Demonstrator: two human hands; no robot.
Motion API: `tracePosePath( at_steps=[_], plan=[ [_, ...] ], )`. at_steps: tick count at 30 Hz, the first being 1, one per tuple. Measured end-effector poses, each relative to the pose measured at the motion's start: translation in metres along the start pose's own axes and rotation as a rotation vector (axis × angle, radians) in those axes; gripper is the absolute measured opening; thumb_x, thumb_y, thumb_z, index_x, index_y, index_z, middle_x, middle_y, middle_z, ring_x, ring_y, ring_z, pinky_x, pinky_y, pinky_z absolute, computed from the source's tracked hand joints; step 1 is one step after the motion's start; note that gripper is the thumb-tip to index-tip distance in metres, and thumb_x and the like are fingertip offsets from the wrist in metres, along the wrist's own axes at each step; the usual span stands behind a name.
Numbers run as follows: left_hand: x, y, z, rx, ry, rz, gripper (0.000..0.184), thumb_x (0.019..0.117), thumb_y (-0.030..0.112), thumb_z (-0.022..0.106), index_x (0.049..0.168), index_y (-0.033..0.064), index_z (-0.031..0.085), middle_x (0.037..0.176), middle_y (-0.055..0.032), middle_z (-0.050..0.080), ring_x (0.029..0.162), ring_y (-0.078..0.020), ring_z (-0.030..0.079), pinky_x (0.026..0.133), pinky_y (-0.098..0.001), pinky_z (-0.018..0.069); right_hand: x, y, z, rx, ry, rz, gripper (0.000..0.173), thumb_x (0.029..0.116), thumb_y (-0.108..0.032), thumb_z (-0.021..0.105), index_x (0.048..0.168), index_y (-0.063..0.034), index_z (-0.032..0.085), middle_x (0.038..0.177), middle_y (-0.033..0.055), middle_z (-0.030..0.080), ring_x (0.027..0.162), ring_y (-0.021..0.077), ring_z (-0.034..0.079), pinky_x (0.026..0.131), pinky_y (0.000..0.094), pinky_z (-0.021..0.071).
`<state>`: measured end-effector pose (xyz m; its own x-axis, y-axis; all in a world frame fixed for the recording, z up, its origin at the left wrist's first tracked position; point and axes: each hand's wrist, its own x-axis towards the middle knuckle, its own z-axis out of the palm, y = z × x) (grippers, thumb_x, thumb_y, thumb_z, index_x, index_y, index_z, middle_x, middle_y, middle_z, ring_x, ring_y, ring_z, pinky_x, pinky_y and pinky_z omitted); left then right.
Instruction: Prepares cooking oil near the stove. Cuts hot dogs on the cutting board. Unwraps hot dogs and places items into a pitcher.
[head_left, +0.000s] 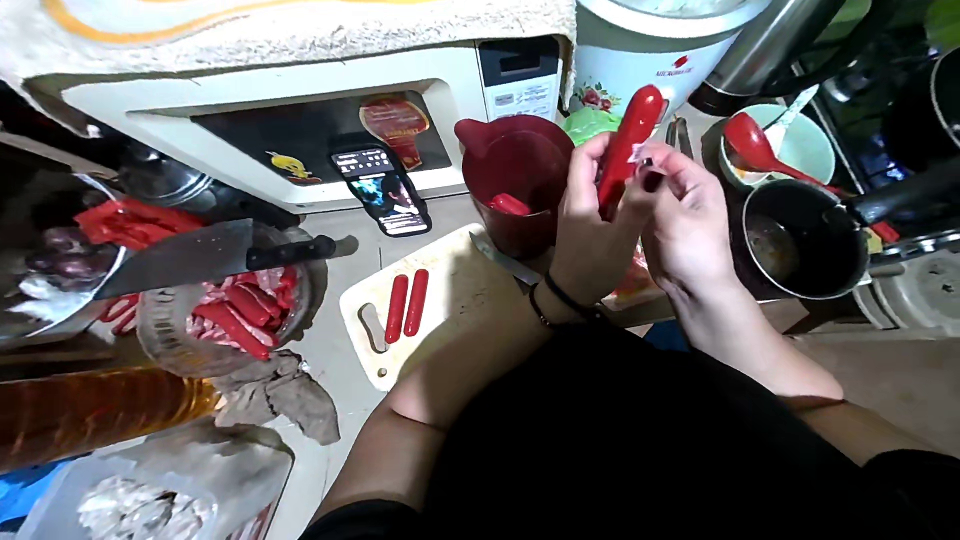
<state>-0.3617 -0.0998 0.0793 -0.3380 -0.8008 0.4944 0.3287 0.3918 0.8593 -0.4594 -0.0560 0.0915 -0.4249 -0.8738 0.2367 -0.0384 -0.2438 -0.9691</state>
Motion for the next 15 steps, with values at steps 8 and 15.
tracePosePath(
  at_steps=[8, 15],
  plan=[
    [0.008, 0.006, -0.009, 0.121, 0.079, 0.115, 0.030, 0.1037, 0.013, 0.048, 0.095, -0.0059, 0.070, 0.100, -0.0090, 0.056, 0.102, -0.0104, 0.052, 0.089, -0.0208, 0.0431, -0.028, 0.008, -0.001, -0.174, -0.173, -0.100, 0.013, 0.1020, -0.008, 0.054, 0.102, -0.0079, 0.067, 0.123, 0.0022, 0.056, 0.110, 0.0039, 0.058, 0.087, 0.0159, 0.0521],
    [0.016, 0.036, -0.035, -0.311, -0.004, -0.178, 0.061, 0.1088, 0.029, 0.001, 0.088, 0.0148, 0.056, 0.093, 0.0032, 0.069, 0.098, -0.0065, 0.063, 0.087, -0.0274, 0.0519, -0.022, 0.008, 0.000, -0.296, -0.353, -0.224, 0.016, 0.0970, -0.004, 0.053, 0.104, -0.0029, 0.067, 0.122, 0.0055, 0.052, 0.111, 0.0037, 0.055, 0.090, 0.0147, 0.0506]
  ],
)
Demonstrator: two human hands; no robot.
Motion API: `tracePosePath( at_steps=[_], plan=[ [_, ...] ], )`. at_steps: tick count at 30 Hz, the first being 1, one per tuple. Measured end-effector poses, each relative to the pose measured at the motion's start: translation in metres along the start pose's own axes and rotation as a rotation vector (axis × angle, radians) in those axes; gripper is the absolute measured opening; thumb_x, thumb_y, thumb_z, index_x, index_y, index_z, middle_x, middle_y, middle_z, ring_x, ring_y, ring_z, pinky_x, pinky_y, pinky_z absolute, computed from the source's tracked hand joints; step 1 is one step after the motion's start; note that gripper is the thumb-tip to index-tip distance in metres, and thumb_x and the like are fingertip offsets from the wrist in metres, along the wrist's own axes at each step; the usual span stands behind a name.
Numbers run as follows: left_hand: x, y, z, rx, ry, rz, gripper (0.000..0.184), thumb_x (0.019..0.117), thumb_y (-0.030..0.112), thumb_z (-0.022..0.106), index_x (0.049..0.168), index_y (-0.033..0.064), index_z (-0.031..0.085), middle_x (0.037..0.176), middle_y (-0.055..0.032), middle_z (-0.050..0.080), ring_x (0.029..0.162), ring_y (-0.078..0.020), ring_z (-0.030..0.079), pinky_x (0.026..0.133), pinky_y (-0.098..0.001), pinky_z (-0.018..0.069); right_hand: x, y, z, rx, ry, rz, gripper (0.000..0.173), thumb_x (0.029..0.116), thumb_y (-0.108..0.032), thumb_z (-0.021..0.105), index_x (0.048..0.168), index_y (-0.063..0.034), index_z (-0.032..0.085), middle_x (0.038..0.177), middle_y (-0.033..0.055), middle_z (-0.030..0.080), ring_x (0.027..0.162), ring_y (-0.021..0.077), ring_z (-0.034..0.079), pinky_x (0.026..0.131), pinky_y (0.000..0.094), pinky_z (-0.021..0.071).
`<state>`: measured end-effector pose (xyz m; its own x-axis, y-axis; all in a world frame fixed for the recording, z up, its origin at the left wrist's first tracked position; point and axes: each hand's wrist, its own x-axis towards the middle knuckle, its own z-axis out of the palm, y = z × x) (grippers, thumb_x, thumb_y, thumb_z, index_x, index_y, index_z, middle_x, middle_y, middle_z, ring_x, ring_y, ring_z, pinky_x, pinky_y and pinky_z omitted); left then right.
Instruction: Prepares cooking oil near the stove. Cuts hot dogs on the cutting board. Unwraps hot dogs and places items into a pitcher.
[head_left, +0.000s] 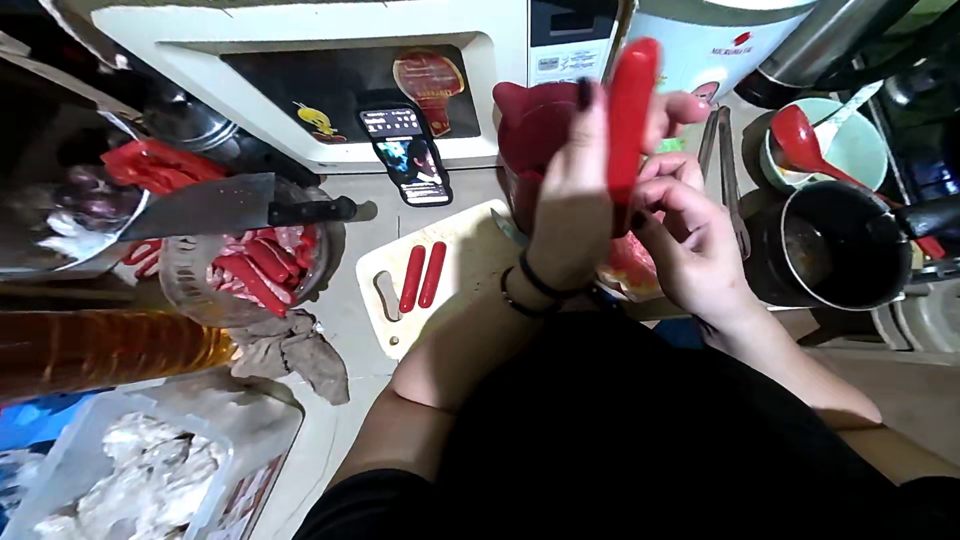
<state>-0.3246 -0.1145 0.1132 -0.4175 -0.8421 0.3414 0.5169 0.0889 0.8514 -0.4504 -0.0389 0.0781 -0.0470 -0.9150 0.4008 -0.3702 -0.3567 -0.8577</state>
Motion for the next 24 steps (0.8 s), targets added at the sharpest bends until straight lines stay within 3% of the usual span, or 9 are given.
tracePosePath(
  at_steps=[3, 5, 7, 9, 12, 14, 17, 21, 24],
  plan=[
    [0.006, 0.030, -0.030, -0.255, 0.065, 0.003, 0.071, 0.1083, 0.040, -0.004, 0.088, 0.0189, 0.060, 0.094, -0.0001, 0.074, 0.099, -0.0134, 0.071, 0.089, -0.0326, 0.0578, -0.001, 0.005, -0.007, -0.059, -0.061, 0.022, 0.016, 0.0942, -0.005, 0.052, 0.100, -0.0036, 0.066, 0.120, 0.0068, 0.053, 0.109, 0.0056, 0.056, 0.088, 0.0162, 0.0505],
    [0.007, 0.055, -0.061, -0.424, 0.124, 0.077, 0.083, 0.1051, 0.053, -0.009, 0.085, 0.0118, 0.060, 0.080, -0.0056, 0.068, 0.079, -0.0181, 0.069, 0.073, -0.0348, 0.0608, -0.002, 0.012, -0.021, -0.116, -0.052, 0.073, 0.014, 0.0985, -0.007, 0.052, 0.101, -0.0038, 0.066, 0.124, 0.0074, 0.055, 0.111, 0.0054, 0.056, 0.090, 0.0174, 0.0507],
    [-0.006, 0.075, -0.103, -0.379, 0.217, 0.234, 0.076, 0.1039, 0.057, -0.009, 0.082, 0.0112, 0.048, 0.065, -0.0021, 0.050, 0.054, -0.0123, 0.051, 0.049, -0.0239, 0.0486, -0.003, 0.021, -0.042, -0.229, -0.027, 0.141, 0.015, 0.1023, -0.012, 0.053, 0.104, -0.0038, 0.066, 0.128, 0.0091, 0.056, 0.114, 0.0079, 0.058, 0.093, 0.0218, 0.0520],
    [-0.041, 0.084, -0.153, -0.004, 0.373, 0.261, 0.064, 0.1072, 0.046, -0.010, 0.087, 0.0139, 0.042, 0.063, 0.0026, 0.044, 0.049, -0.0066, 0.043, 0.046, -0.0172, 0.0407, -0.006, 0.027, -0.065, -0.415, -0.040, 0.214, 0.015, 0.1026, -0.014, 0.057, 0.106, -0.0049, 0.068, 0.127, 0.0115, 0.060, 0.113, 0.0148, 0.061, 0.094, 0.0323, 0.0523],
    [-0.094, 0.070, -0.195, 0.848, 0.545, -0.002, 0.043, 0.1135, 0.030, 0.013, 0.122, 0.0106, 0.051, 0.084, 0.0035, 0.058, 0.062, -0.0029, 0.055, 0.058, -0.0194, 0.0502, -0.012, 0.040, -0.080, -0.658, -0.002, 0.294, 0.015, 0.1010, -0.017, 0.064, 0.105, -0.0046, 0.071, 0.109, 0.0151, 0.067, 0.093, 0.0295, 0.064, 0.084, 0.0545, 0.0488],
    [-0.110, 0.053, -0.206, 1.248, 0.505, -0.327, 0.045, 0.1126, 0.029, 0.027, 0.138, 0.0001, 0.050, 0.103, -0.0144, 0.063, 0.079, -0.0201, 0.062, 0.074, -0.0418, 0.0545, -0.014, 0.049, -0.077, -0.738, 0.032, 0.330, 0.016, 0.1002, -0.018, 0.067, 0.104, -0.0032, 0.071, 0.095, 0.0169, 0.066, 0.083, 0.0349, 0.061, 0.079, 0.0610, 0.0454],
    [-0.130, 0.014, -0.231, 1.365, 0.501, -0.636, 0.046, 0.1115, 0.029, 0.036, 0.141, -0.0039, 0.049, 0.125, -0.0331, 0.061, 0.113, -0.0475, 0.062, 0.097, -0.0667, 0.0463, -0.010, 0.063, -0.064, -0.801, 0.008, 0.349, 0.010, 0.0964, -0.013, 0.068, 0.101, -0.0034, 0.069, 0.085, 0.0166, 0.066, 0.075, 0.0365, 0.061, 0.074, 0.0623, 0.0459],
    [-0.138, -0.014, -0.251, 1.386, 0.490, -0.665, 0.039, 0.1095, 0.020, 0.043, 0.140, -0.0024, 0.054, 0.139, -0.0317, 0.053, 0.129, -0.0462, 0.053, 0.108, -0.0622, 0.0417, 0.002, 0.072, -0.056, -0.804, -0.206, 0.424, 0.020, 0.0904, -0.004, 0.070, 0.109, -0.0078, 0.074, 0.102, 0.0219, 0.072, 0.092, 0.0467, 0.067, 0.085, 0.0752, 0.0439],
    [-0.137, -0.020, -0.254, 1.395, 0.444, -0.611, 0.038, 0.1035, 0.008, 0.052, 0.140, 0.0002, 0.058, 0.139, -0.0296, 0.055, 0.132, -0.0447, 0.052, 0.111, -0.0617, 0.0398, 0.021, 0.059, -0.060, -0.780, -0.235, 0.448, 0.023, 0.0934, -0.004, 0.070, 0.117, -0.0056, 0.069, 0.100, 0.0197, 0.068, 0.085, 0.0403, 0.066, 0.074, 0.0652, 0.0519]
  ],
)
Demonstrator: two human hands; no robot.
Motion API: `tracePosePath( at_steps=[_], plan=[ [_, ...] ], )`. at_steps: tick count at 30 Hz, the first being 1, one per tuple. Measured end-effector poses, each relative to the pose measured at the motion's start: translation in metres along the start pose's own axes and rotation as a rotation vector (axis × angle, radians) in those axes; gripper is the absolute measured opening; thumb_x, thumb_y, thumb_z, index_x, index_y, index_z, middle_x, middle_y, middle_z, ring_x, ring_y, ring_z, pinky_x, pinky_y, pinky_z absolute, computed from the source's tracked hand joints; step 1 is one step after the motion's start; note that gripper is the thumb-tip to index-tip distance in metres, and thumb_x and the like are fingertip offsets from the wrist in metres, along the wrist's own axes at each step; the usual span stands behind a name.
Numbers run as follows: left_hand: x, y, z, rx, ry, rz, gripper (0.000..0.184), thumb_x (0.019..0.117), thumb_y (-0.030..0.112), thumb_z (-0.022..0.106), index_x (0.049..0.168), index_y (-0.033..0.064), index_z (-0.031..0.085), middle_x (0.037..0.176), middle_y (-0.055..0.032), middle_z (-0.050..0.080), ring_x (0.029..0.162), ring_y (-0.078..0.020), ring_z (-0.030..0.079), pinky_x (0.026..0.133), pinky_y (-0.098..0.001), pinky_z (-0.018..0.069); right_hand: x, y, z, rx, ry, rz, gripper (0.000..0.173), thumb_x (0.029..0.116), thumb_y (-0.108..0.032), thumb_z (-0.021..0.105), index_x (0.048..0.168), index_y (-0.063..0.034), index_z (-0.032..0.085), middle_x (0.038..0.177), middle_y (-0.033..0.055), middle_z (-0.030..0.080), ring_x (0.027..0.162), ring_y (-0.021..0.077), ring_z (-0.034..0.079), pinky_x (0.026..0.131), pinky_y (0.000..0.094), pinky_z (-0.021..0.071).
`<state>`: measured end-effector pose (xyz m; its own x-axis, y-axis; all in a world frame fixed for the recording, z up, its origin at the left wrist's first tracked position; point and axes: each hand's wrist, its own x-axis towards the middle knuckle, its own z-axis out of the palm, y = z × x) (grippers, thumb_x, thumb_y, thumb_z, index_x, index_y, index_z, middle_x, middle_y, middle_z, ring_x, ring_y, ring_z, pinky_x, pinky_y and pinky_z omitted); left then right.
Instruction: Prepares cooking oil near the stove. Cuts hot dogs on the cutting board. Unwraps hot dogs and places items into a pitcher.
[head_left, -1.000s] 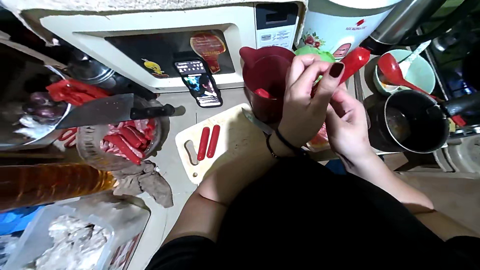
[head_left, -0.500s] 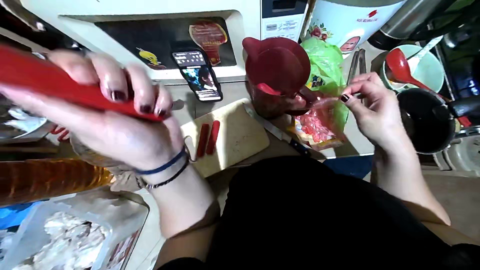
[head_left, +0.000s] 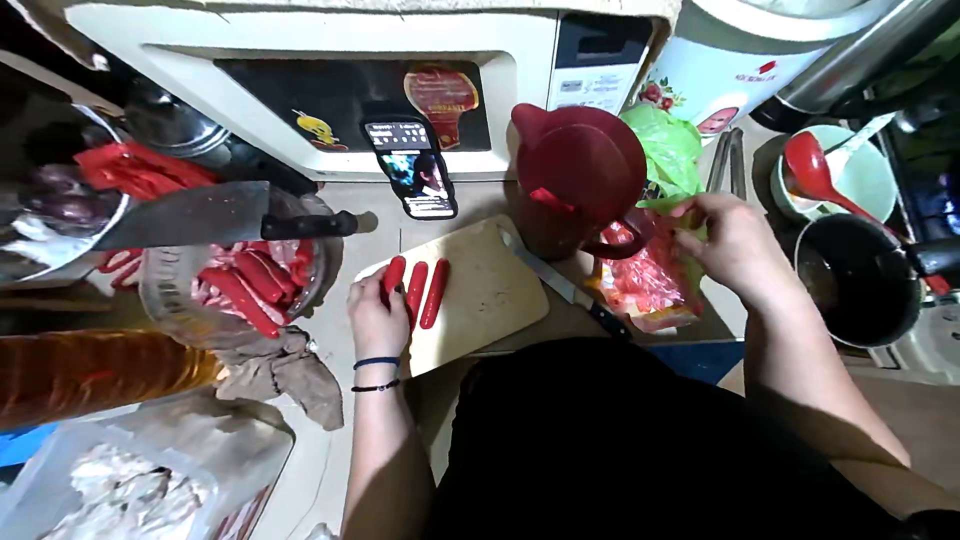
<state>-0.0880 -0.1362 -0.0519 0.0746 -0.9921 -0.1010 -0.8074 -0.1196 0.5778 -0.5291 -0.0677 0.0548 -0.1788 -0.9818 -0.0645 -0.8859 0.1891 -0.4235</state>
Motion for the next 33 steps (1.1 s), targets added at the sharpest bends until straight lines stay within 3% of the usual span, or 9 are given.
tracePosePath(
  at_steps=[2, 5, 9, 12, 15, 17, 23, 28, 33],
  plan=[
    [0.001, -0.004, 0.001, -0.007, -0.001, 0.025, 0.039, 0.1013, 0.008, 0.055, 0.139, 0.0019, 0.060, 0.137, -0.0276, 0.058, 0.130, -0.0430, 0.054, 0.109, -0.0611, 0.0414, 0.005, -0.013, -0.020, 0.075, 0.020, -0.068, 0.030, 0.0958, -0.001, 0.064, 0.125, -0.0075, 0.066, 0.092, 0.0143, 0.068, 0.072, 0.0305, 0.065, 0.063, 0.0535, 0.0531],
    [0.000, -0.008, -0.005, -0.007, 0.009, 0.038, 0.037, 0.1032, 0.018, 0.053, 0.136, 0.0035, 0.063, 0.134, -0.0254, 0.062, 0.129, -0.0423, 0.056, 0.110, -0.0615, 0.0405, 0.021, -0.042, -0.046, 0.086, 0.025, -0.317, 0.037, 0.0974, -0.008, 0.054, 0.133, -0.0065, 0.064, 0.132, 0.0162, 0.064, 0.100, 0.0272, 0.067, 0.083, 0.0455, 0.0566],
    [0.002, -0.002, -0.018, -0.011, 0.047, 0.052, 0.038, 0.1036, 0.021, 0.052, 0.135, 0.0025, 0.064, 0.134, -0.0280, 0.061, 0.128, -0.0444, 0.056, 0.109, -0.0613, 0.0407, 0.064, -0.092, -0.042, -0.003, -0.040, -0.641, 0.022, 0.0982, -0.007, 0.057, 0.113, 0.0005, 0.072, 0.109, 0.0178, 0.072, 0.100, 0.0293, 0.070, 0.090, 0.0459, 0.0568],
    [0.004, 0.003, -0.026, -0.005, 0.055, 0.056, 0.039, 0.1028, 0.021, 0.053, 0.136, 0.0021, 0.062, 0.137, -0.0284, 0.057, 0.124, -0.0428, 0.057, 0.103, -0.0596, 0.0455, 0.080, -0.139, -0.042, -0.427, -0.287, -0.449, 0.016, 0.1028, -0.012, 0.058, 0.099, 0.0005, 0.067, 0.099, 0.0201, 0.067, 0.099, 0.0395, 0.068, 0.082, 0.0575, 0.0547],
    [-0.001, 0.002, -0.031, -0.020, 0.067, 0.041, 0.040, 0.1030, 0.022, 0.055, 0.137, 0.0022, 0.061, 0.140, -0.0282, 0.055, 0.126, -0.0437, 0.056, 0.101, -0.0604, 0.0456, 0.077, -0.174, -0.043, -0.742, -0.397, -0.510, 0.010, 0.0938, 0.001, 0.062, 0.084, 0.0014, 0.064, 0.083, 0.0168, 0.065, 0.087, 0.0354, 0.066, 0.090, 0.0550, 0.0447],
    [-0.006, -0.004, -0.032, -0.028, 0.076, 0.029, 0.040, 0.1026, 0.023, 0.055, 0.137, 0.0026, 0.062, 0.141, -0.0277, 0.055, 0.127, -0.0444, 0.054, 0.104, -0.0618, 0.0429, 0.087, -0.179, -0.035, -0.708, -0.558, -0.566, 0.008, 0.0914, 0.000, 0.067, 0.084, 0.0012, 0.065, 0.085, 0.0178, 0.065, 0.088, 0.0382, 0.067, 0.080, 0.0591, 0.0505],
    [-0.022, -0.019, -0.031, -0.084, 0.043, -0.003, 0.040, 0.1032, 0.023, 0.054, 0.137, 0.0045, 0.062, 0.142, -0.0253, 0.056, 0.130, -0.0432, 0.054, 0.105, -0.0612, 0.0435, 0.130, -0.170, 0.006, -0.634, -0.946, -0.459, 0.012, 0.0938, -0.001, 0.068, 0.104, 0.0063, 0.065, 0.092, 0.0205, 0.065, 0.089, 0.0366, 0.065, 0.076, 0.0570, 0.0502],
    [-0.028, -0.028, -0.030, -0.105, -0.019, -0.008, 0.038, 0.1038, 0.020, 0.055, 0.139, 0.0063, 0.061, 0.143, -0.0232, 0.055, 0.126, -0.0413, 0.057, 0.100, -0.0592, 0.0483, 0.134, -0.158, 0.020, -0.516, -0.878, -0.422, 0.056, 0.0926, 0.004, 0.067, 0.144, 0.0086, 0.047, 0.145, 0.0273, 0.050, 0.137, 0.0414, 0.049, 0.111, 0.0555, 0.0409],
    [-0.030, -0.028, -0.034, -0.116, -0.015, 0.018, 0.039, 0.1034, 0.020, 0.054, 0.139, 0.0080, 0.061, 0.144, -0.0205, 0.055, 0.130, -0.0400, 0.055, 0.103, -0.0591, 0.0466, 0.130, -0.158, 0.018, -0.532, -0.744, -0.423, 0.029, 0.0878, 0.001, 0.074, 0.115, 0.0041, 0.064, 0.104, 0.0243, 0.067, 0.104, 0.0431, 0.066, 0.088, 0.0618, 0.0516]
  ],
)
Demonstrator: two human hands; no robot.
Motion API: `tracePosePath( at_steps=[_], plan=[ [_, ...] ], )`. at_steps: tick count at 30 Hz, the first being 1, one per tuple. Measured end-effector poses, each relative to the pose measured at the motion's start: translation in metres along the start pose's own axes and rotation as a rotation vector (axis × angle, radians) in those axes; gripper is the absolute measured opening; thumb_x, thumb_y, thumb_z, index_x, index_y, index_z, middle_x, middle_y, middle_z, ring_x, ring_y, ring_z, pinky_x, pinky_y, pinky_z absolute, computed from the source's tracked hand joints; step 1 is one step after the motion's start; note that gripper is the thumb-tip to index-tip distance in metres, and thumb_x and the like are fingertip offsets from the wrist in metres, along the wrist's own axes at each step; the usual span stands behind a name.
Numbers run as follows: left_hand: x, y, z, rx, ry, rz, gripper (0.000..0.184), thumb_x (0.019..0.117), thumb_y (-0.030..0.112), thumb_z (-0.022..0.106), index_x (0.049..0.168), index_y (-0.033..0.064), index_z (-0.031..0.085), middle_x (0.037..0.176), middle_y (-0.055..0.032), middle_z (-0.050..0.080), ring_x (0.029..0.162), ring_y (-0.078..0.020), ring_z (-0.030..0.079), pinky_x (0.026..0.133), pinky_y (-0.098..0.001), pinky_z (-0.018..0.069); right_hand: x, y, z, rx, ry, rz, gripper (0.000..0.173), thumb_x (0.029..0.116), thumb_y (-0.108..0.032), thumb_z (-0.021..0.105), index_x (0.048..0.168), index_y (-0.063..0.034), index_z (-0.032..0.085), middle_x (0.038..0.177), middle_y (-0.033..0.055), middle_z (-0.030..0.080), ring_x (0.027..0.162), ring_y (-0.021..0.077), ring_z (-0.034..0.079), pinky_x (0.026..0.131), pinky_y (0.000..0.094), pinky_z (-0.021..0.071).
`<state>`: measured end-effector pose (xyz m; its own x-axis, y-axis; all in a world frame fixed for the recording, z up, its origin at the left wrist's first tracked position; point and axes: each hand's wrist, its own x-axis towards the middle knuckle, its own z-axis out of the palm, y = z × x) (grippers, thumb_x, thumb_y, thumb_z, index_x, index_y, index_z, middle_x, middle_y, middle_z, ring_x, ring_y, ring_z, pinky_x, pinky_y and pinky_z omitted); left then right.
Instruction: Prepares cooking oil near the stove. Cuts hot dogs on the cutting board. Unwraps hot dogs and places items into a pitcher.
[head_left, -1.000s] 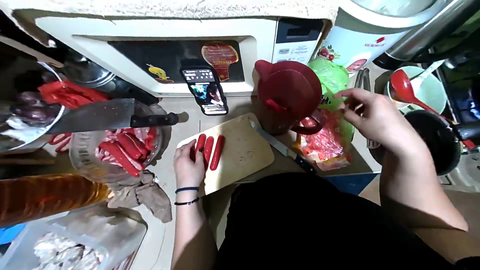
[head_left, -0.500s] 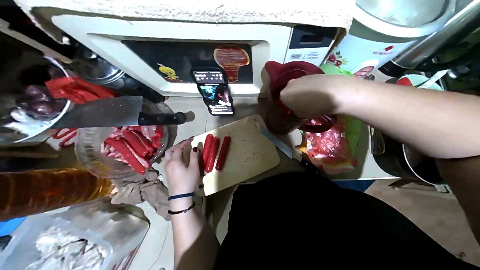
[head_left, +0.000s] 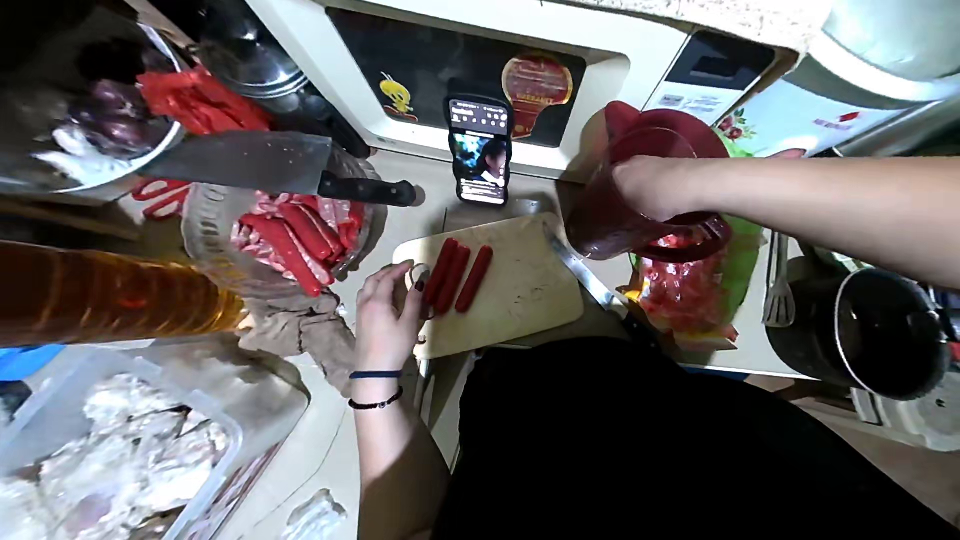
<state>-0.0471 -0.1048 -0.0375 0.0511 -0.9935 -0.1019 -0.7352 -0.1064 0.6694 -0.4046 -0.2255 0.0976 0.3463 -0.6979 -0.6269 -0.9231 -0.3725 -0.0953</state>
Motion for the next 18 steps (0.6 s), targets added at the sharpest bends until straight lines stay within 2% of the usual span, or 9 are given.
tracePosePath(
  at_steps=[3, 5, 7, 9, 11, 12, 15, 16, 18],
  plan=[
    [0.000, 0.011, -0.006, 0.002, 0.024, 0.024, 0.039, 0.1023, 0.018, 0.053, 0.139, 0.0063, 0.060, 0.144, -0.0213, 0.056, 0.128, -0.0394, 0.055, 0.102, -0.0593, 0.0467, 0.001, 0.002, 0.005, -0.073, 0.022, -0.019, 0.015, 0.0925, -0.002, 0.071, 0.106, 0.0023, 0.067, 0.101, 0.0217, 0.069, 0.102, 0.0410, 0.067, 0.088, 0.0599, 0.0532],
    [0.000, 0.026, -0.009, -0.001, 0.057, 0.089, 0.038, 0.1031, 0.016, 0.054, 0.138, 0.0046, 0.061, 0.141, -0.0217, 0.057, 0.124, -0.0377, 0.059, 0.098, -0.0565, 0.0497, 0.003, 0.007, 0.005, -0.125, 0.053, -0.041, 0.008, 0.0898, -0.003, 0.073, 0.094, 0.0019, 0.068, 0.093, 0.0204, 0.068, 0.095, 0.0405, 0.068, 0.082, 0.0597, 0.0536],
    [0.001, 0.048, -0.009, -0.046, 0.077, 0.186, 0.037, 0.1029, 0.014, 0.054, 0.136, 0.0008, 0.060, 0.138, -0.0227, 0.059, 0.119, -0.0348, 0.062, 0.095, -0.0526, 0.0526, -0.008, 0.011, -0.004, -0.103, 0.111, -0.038, 0.012, 0.0887, -0.005, 0.076, 0.087, 0.0031, 0.067, 0.087, 0.0218, 0.066, 0.089, 0.0423, 0.067, 0.079, 0.0618, 0.0528],
    [0.001, 0.073, -0.005, -0.125, 0.043, 0.298, 0.037, 0.1025, 0.015, 0.052, 0.134, -0.0017, 0.060, 0.134, -0.0224, 0.061, 0.116, -0.0312, 0.065, 0.094, -0.0496, 0.0546, -0.031, 0.017, -0.019, 0.048, 0.196, -0.041, 0.013, 0.0898, -0.007, 0.079, 0.100, -0.0008, 0.075, 0.094, 0.0208, 0.070, 0.094, 0.0406, 0.068, 0.085, 0.0630, 0.0526],
    [0.003, 0.099, 0.003, -0.197, -0.029, 0.424, 0.036, 0.1018, 0.016, 0.052, 0.132, -0.0023, 0.061, 0.131, -0.0209, 0.063, 0.114, -0.0287, 0.066, 0.093, -0.0466, 0.0557, -0.063, 0.025, -0.028, 0.245, 0.311, -0.040, 0.017, 0.0911, -0.006, 0.078, 0.108, -0.0053, 0.076, 0.099, 0.0166, 0.072, 0.095, 0.0322, 0.069, 0.088, 0.0567, 0.0532],
    [0.006, 0.110, 0.007, -0.224, -0.055, 0.496, 0.036, 0.1005, 0.014, 0.052, 0.131, -0.0015, 0.062, 0.130, -0.0194, 0.064, 0.113, -0.0271, 0.066, 0.093, -0.0444, 0.0561, -0.079, 0.031, -0.030, 0.346, 0.377, -0.035, 0.019, 0.0918, -0.007, 0.077, 0.111, -0.0059, 0.075, 0.101, 0.0136, 0.072, 0.094, 0.0258, 0.069, 0.089, 0.0500, 0.0548],
    [0.014, 0.152, 0.016, -0.248, -0.061, 0.687, 0.034, 0.0999, 0.014, 0.055, 0.129, -0.0005, 0.065, 0.129, -0.0174, 0.066, 0.119, -0.0271, 0.063, 0.097, -0.0435, 0.0531, -0.106, 0.051, -0.012, 0.728, 0.673, -0.104, 0.023, 0.0894, -0.008, 0.076, 0.111, -0.0097, 0.071, 0.098, -0.0032, 0.071, 0.085, 0.0011, 0.068, 0.081, 0.0203, 0.0583],
    [0.018, 0.168, 0.019, -0.244, -0.040, 0.745, 0.035, 0.0994, 0.014, 0.055, 0.129, -0.0005, 0.065, 0.130, -0.0173, 0.066, 0.122, -0.0289, 0.061, 0.102, -0.0451, 0.0499, -0.107, 0.055, -0.004, 0.880, 0.785, -0.160, 0.021, 0.0905, -0.006, 0.073, 0.111, -0.0096, 0.070, 0.098, -0.0064, 0.072, 0.086, -0.0004, 0.068, 0.082, 0.0193, 0.0593],
    [0.027, 0.199, 0.025, -0.233, 0.028, 0.857, 0.034, 0.0995, 0.015, 0.057, 0.129, -0.0005, 0.066, 0.127, -0.0178, 0.067, 0.122, -0.0331, 0.059, 0.106, -0.0475, 0.0442, -0.106, 0.055, 0.010, 1.188, 0.954, -0.268, 0.018, 0.0999, -0.004, 0.059, 0.117, -0.0067, 0.064, 0.106, -0.0024, 0.072, 0.098, 0.0098, 0.072, 0.091, 0.0317, 0.0624]
  ],
)
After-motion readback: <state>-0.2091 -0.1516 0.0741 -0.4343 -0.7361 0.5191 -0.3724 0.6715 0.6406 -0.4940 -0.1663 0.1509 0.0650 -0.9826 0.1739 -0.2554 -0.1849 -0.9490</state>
